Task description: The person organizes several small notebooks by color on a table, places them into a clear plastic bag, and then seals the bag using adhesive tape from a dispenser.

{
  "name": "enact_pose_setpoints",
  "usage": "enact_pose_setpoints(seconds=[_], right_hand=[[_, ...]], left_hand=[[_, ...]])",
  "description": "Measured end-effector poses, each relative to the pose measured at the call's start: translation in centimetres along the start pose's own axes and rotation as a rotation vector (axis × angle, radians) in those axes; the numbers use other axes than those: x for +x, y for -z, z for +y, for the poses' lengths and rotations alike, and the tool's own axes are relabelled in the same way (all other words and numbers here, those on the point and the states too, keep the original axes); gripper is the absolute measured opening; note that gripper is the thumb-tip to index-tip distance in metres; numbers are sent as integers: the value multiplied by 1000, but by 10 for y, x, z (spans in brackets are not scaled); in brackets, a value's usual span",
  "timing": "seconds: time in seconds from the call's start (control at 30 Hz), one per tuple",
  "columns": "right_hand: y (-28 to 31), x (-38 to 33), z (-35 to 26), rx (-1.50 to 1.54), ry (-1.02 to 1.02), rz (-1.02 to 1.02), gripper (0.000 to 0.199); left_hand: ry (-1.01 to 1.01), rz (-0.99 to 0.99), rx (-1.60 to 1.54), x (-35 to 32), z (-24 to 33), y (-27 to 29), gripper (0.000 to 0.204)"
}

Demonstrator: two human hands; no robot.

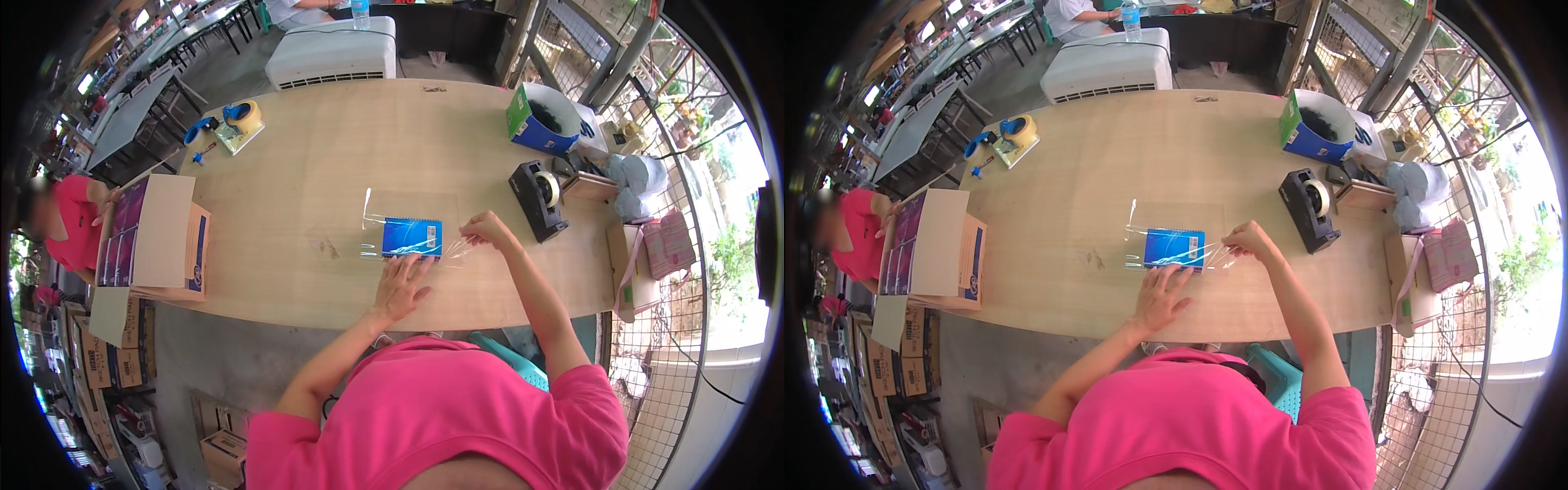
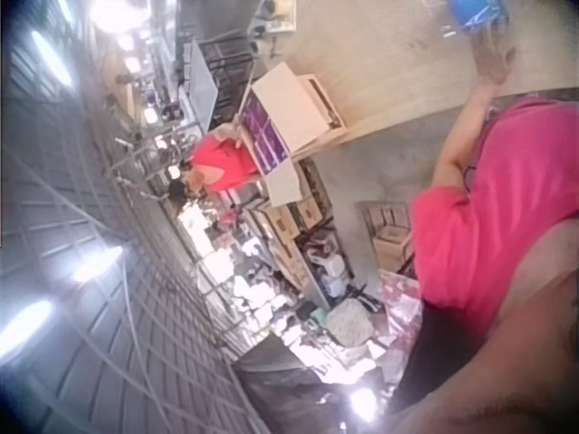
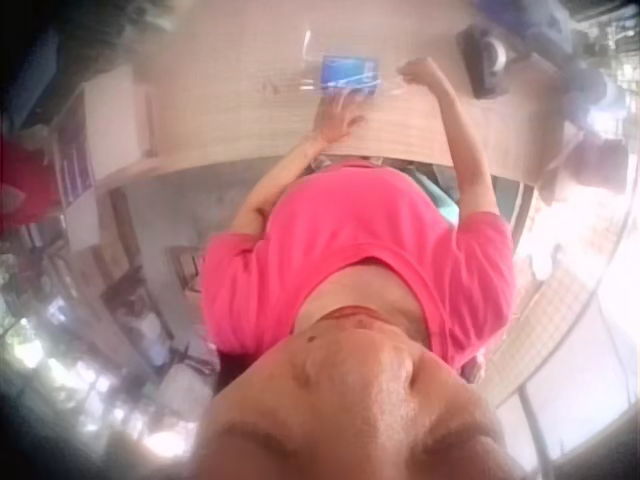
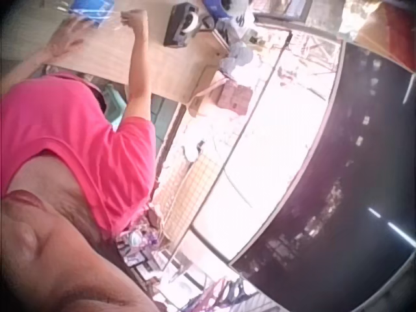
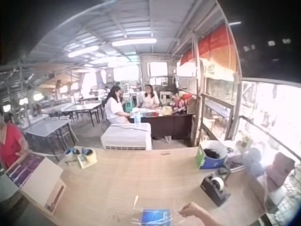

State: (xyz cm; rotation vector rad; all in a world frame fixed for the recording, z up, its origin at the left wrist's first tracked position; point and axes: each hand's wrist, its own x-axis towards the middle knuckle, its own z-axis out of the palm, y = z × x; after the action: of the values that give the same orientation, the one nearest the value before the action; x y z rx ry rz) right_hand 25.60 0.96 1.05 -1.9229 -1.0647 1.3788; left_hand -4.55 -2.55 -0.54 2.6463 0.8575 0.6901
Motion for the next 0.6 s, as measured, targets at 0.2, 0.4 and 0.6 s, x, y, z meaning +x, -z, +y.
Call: enact_pose_setpoints(seconds=[0.2,0.4,0.6], right_hand=[[-8,43,1,-613,319,402,28],[-69,99,-34,-537,260,-111,72],[-76,105,-38,-627,191,-277,87]], left_hand=[[210,-140,105,8,3,-23,79],[262,-61,149,19,13,-22,83],[361,-144,172,14,18,-16,85]])
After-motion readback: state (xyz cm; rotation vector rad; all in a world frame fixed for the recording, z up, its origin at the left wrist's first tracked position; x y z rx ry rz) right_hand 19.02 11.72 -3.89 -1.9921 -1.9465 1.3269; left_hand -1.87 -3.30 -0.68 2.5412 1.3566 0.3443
